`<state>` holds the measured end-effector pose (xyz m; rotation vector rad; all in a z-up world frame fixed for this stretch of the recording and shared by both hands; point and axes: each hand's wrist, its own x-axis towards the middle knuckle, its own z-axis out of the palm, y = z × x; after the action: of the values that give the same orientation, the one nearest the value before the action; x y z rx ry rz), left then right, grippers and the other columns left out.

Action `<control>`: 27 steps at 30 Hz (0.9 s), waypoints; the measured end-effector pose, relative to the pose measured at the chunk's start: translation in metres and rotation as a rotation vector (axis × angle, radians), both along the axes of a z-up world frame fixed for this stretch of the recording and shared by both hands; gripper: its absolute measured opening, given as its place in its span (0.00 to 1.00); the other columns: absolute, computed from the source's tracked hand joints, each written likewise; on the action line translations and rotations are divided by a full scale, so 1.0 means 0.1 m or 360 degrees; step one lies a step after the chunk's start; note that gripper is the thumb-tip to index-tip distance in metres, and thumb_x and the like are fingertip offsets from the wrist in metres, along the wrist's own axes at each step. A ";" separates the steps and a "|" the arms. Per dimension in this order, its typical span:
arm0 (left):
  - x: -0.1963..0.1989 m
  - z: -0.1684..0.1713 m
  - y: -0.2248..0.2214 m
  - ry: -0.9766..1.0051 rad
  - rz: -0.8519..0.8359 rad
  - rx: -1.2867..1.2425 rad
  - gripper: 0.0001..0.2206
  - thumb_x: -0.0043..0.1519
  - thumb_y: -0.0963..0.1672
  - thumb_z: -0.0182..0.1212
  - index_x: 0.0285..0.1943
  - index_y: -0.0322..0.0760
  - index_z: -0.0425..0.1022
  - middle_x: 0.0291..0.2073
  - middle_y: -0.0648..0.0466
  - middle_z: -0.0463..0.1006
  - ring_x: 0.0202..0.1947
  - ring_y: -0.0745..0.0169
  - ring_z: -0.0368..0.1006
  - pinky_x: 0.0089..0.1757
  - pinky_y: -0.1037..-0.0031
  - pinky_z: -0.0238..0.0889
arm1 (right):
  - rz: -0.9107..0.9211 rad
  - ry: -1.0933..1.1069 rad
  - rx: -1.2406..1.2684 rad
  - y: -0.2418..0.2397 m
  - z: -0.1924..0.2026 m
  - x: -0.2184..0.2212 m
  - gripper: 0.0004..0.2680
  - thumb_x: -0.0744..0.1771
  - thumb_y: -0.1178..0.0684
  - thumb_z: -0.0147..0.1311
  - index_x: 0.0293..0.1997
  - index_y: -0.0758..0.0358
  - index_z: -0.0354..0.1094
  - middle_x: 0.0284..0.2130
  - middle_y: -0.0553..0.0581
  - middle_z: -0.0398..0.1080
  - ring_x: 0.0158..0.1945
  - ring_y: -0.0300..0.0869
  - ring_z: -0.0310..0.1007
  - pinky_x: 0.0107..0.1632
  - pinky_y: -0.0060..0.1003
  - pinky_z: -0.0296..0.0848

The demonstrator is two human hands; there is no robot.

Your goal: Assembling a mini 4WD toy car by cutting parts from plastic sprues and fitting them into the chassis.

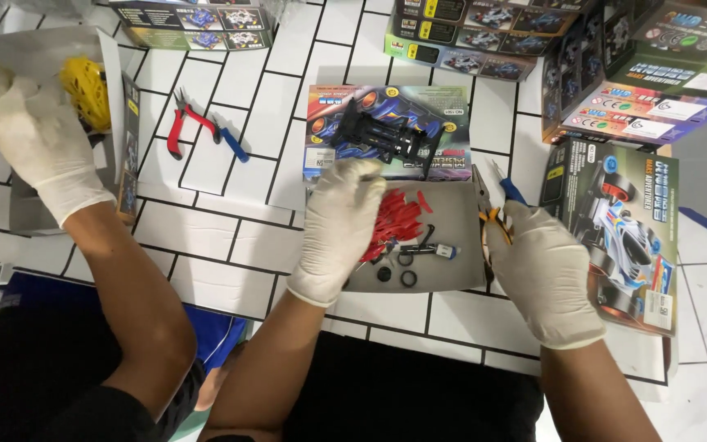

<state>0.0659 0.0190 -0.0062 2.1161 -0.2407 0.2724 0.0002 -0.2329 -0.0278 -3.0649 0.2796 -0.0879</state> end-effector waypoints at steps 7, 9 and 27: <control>-0.06 0.11 -0.03 0.0656 0.0086 -0.1019 0.17 0.68 0.51 0.51 0.56 0.41 0.77 0.48 0.43 0.82 0.52 0.48 0.77 0.56 0.61 0.67 | 0.0349 -0.0175 0.0377 0.45 0.40 0.60 0.27 0.63 0.44 0.62 0.70 0.51 0.60 0.57 0.62 0.65 0.62 0.58 0.66 0.61 0.52 0.68; -0.12 0.12 -0.01 0.0693 0.0030 -0.1101 0.22 0.70 0.54 0.43 0.58 0.40 0.77 0.47 0.40 0.82 0.50 0.47 0.78 0.55 0.59 0.68 | 0.0457 -0.0183 0.0432 0.58 0.28 0.86 0.33 0.62 0.45 0.66 0.75 0.55 0.53 0.63 0.65 0.59 0.68 0.60 0.60 0.68 0.52 0.63; -0.17 -0.05 -0.14 0.1056 -0.0017 -0.1954 0.25 0.66 0.50 0.53 0.68 0.28 0.66 0.58 0.32 0.72 0.62 0.35 0.69 0.63 0.51 0.56 | 0.0536 -0.0403 0.0259 0.74 0.09 0.91 0.28 0.61 0.44 0.66 0.69 0.50 0.59 0.46 0.57 0.72 0.61 0.56 0.66 0.60 0.50 0.66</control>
<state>0.0490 0.0054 -0.0114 0.8894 0.2686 -0.2618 0.0912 -0.1593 -0.0190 -2.8484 -0.2305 -0.4082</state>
